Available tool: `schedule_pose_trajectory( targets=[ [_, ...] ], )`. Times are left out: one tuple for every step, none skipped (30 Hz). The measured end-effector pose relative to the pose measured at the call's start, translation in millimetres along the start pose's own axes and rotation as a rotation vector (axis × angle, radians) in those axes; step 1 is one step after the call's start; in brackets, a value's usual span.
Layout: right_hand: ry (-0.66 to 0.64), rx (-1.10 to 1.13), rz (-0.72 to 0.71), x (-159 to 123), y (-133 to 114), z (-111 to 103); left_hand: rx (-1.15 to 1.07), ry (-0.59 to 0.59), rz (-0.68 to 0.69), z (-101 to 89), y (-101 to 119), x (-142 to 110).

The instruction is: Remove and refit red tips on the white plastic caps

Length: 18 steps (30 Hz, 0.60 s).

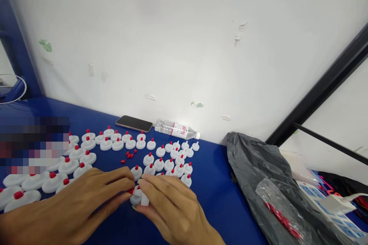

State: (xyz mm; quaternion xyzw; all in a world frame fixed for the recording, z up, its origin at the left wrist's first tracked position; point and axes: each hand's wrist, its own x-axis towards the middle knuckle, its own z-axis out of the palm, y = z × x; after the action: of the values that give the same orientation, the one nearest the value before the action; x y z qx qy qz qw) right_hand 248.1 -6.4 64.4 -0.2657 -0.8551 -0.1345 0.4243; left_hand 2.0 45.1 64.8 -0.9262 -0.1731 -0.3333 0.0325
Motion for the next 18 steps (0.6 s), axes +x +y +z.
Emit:
schedule_pose_trajectory(
  targets=[
    [0.004,0.010,-0.009,1,-1,1,0.006,0.001,0.024,-2.4,1,1],
    [0.010,0.016,-0.013,1,-2,2,0.021,0.019,0.048,-4.1,3,1],
    [0.022,0.018,-0.016,1,-3,4,0.043,0.050,0.067,-4.8,4,1],
    [0.034,0.013,-0.016,1,-4,5,0.064,0.082,0.079,-4.3,5,-1],
    [0.042,0.005,-0.022,0,-6,6,0.072,0.109,0.091,-2.8,5,-4],
    [0.048,-0.009,-0.033,0,-7,6,0.059,0.111,0.092,-0.3,5,-9],
    [0.050,-0.025,-0.043,-1,-9,7,0.033,0.092,0.080,2.8,5,-14],
    [0.051,-0.040,-0.044,-1,-11,7,-0.001,0.057,0.067,5.9,4,-20],
    [0.057,-0.051,-0.041,-2,-13,6,-0.034,0.020,0.054,8.8,3,-25],
    [0.061,-0.060,-0.033,-1,-15,6,-0.059,-0.014,0.045,10.8,2,-30],
    [0.056,-0.071,-0.025,-1,-17,5,-0.072,-0.042,0.031,11.8,1,-33],
    [0.049,-0.087,-0.022,0,-19,5,-0.074,-0.057,0.022,11.6,1,-35],
    [0.040,-0.104,-0.023,1,-21,4,-0.074,-0.062,0.017,10.1,1,-34],
    [0.038,-0.117,-0.030,2,-22,4,-0.077,-0.074,0.011,7.6,2,-31],
    [0.034,-0.123,-0.033,3,-23,4,-0.085,-0.085,0.014,4.3,2,-27],
    [0.034,-0.121,-0.029,4,-23,5,-0.097,-0.098,0.020,0.6,3,-21],
    [0.045,-0.115,-0.029,5,-21,5,-0.105,-0.104,0.028,-3.0,3,-15],
    [0.048,-0.112,-0.036,6,-19,5,-0.109,-0.107,0.035,-6.1,2,-8]
  ],
)
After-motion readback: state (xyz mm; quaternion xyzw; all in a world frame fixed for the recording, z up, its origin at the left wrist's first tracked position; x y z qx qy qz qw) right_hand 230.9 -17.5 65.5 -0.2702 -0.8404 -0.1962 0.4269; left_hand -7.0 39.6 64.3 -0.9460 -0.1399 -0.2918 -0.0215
